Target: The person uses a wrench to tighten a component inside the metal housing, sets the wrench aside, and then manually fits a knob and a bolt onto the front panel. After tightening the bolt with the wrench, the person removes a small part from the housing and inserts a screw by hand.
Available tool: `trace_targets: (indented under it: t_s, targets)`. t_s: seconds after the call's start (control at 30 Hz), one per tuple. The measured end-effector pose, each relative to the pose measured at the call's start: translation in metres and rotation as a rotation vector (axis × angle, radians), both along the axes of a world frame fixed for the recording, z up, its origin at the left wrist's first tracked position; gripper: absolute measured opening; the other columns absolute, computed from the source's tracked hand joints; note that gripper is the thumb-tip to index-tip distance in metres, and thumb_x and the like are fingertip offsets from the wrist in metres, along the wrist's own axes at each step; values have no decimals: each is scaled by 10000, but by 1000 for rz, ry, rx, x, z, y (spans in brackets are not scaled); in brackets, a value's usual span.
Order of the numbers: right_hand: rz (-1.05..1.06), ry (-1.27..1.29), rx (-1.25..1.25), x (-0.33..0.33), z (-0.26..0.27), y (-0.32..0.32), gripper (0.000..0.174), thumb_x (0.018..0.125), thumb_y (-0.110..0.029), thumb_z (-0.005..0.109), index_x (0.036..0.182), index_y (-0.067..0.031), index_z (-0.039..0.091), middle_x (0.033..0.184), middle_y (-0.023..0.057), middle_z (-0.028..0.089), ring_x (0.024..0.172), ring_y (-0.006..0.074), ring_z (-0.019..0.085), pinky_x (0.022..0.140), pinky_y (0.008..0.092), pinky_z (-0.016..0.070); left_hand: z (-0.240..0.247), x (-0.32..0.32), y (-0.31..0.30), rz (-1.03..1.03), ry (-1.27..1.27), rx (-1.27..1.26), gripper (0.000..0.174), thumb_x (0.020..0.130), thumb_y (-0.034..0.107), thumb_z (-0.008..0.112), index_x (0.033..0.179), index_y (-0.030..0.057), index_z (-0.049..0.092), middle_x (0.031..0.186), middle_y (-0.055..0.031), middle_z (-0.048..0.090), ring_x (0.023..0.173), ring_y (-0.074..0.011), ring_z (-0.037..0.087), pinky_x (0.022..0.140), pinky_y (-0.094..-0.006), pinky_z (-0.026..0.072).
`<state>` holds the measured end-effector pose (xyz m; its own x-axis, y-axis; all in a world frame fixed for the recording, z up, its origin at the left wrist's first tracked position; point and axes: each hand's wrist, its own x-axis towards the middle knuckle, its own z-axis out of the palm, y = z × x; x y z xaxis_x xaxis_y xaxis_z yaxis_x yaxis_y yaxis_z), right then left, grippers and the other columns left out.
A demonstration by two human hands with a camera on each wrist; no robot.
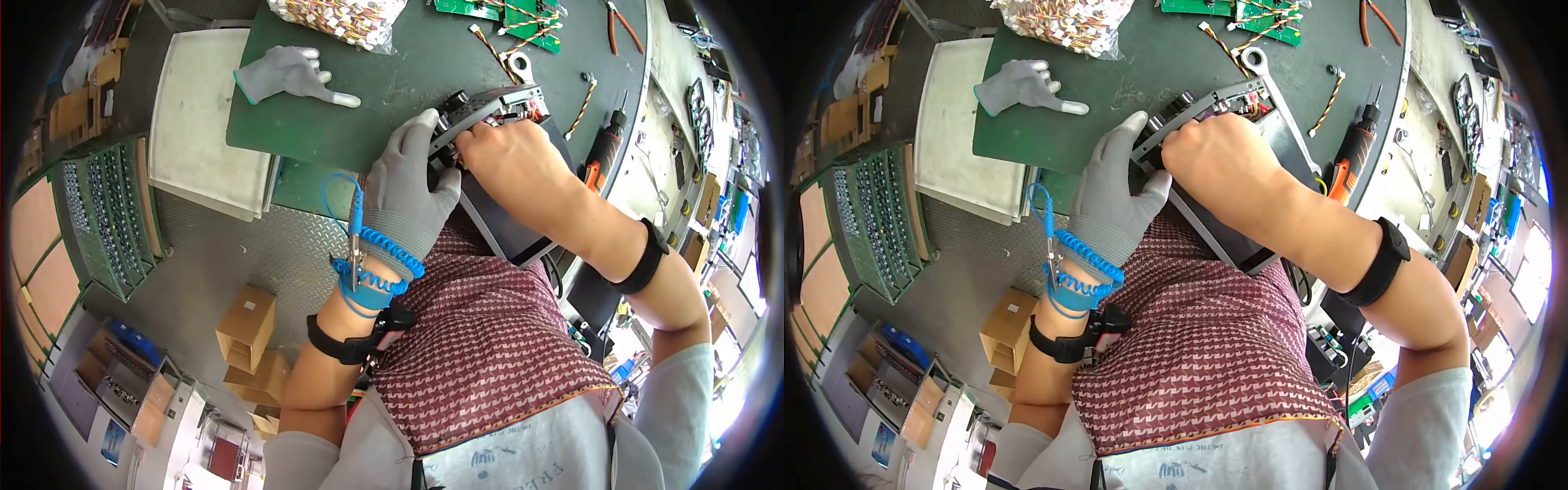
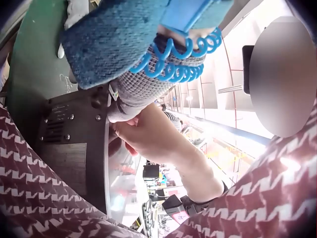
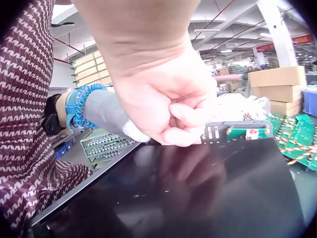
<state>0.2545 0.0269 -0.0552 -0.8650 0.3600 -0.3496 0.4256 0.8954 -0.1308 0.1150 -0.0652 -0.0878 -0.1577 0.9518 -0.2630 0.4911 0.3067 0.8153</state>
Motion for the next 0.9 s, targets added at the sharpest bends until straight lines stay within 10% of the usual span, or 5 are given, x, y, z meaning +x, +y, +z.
trace_targets:
  t_s: [0.9]
  targets:
    - [-423,315,-141,22,-19,-1,181,834,-253,636,841,-73,635,855,81,628,778,262,669,641,377,545,11,19,45,-151,371,-279,627,684,99,773,1245,95,495,1180,-185,582,1043,-369,604,871,-425,499]
